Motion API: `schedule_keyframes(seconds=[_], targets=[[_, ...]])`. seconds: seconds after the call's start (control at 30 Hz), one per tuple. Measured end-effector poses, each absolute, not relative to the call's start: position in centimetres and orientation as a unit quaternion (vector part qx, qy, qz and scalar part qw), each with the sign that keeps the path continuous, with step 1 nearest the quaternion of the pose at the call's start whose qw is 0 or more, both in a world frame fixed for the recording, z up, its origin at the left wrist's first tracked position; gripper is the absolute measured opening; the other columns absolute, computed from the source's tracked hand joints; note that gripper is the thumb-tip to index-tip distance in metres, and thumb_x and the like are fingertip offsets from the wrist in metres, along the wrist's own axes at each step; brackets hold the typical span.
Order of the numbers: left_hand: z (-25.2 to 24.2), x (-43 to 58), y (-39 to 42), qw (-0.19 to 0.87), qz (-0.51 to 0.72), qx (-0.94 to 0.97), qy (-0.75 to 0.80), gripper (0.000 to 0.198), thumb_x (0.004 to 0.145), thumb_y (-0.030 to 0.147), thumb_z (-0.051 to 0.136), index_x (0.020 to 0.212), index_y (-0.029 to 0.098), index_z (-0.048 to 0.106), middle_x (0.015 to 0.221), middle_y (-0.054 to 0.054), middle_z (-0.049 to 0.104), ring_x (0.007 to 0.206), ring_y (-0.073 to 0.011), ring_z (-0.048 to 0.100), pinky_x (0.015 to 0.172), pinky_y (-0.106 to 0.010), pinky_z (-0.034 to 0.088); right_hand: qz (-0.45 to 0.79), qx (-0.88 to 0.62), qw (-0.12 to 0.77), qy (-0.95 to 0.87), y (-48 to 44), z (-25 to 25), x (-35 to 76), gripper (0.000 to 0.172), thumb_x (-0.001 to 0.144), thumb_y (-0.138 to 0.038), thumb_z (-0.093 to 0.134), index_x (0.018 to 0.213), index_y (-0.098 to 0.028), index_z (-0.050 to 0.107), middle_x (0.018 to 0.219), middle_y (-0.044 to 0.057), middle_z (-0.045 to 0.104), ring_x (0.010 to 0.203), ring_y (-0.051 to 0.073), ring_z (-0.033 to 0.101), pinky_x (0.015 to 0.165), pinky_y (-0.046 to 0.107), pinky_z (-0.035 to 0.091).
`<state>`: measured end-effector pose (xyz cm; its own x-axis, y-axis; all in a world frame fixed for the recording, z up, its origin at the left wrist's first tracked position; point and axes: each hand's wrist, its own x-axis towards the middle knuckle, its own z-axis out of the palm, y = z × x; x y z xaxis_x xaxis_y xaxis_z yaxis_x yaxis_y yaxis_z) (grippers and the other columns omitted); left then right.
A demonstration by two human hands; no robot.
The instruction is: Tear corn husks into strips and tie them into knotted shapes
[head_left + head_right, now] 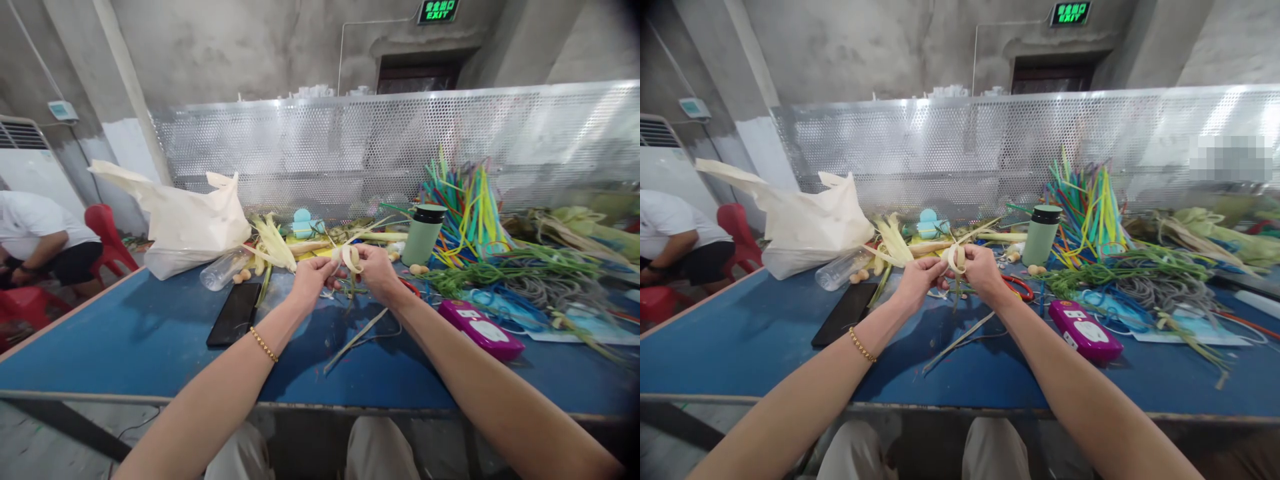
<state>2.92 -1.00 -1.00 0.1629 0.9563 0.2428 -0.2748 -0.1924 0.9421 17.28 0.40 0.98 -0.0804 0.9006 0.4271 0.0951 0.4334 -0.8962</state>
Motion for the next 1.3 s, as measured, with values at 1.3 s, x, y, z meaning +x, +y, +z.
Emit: schedule_keyframes(seconds=[1.3], targets=[[-1.9, 2.9, 0.1, 0.455, 0.484, 0.654, 0.361, 0.020, 0.090, 0.025, 0.048, 0.074, 0.017, 0.056, 0.054, 0.004, 0.051, 0.040, -0.0070, 0.036, 0.044, -0.021, 0.026, 0.528, -0.322, 0.537, -0.575, 0.4, 1.5, 17.6, 0.030, 0.058, -0.030, 0.084, 0.063, -0.015, 0.059, 0.053, 0.000, 0.061, 0.035, 0.006, 0.041, 0.035, 0.021, 0.031]])
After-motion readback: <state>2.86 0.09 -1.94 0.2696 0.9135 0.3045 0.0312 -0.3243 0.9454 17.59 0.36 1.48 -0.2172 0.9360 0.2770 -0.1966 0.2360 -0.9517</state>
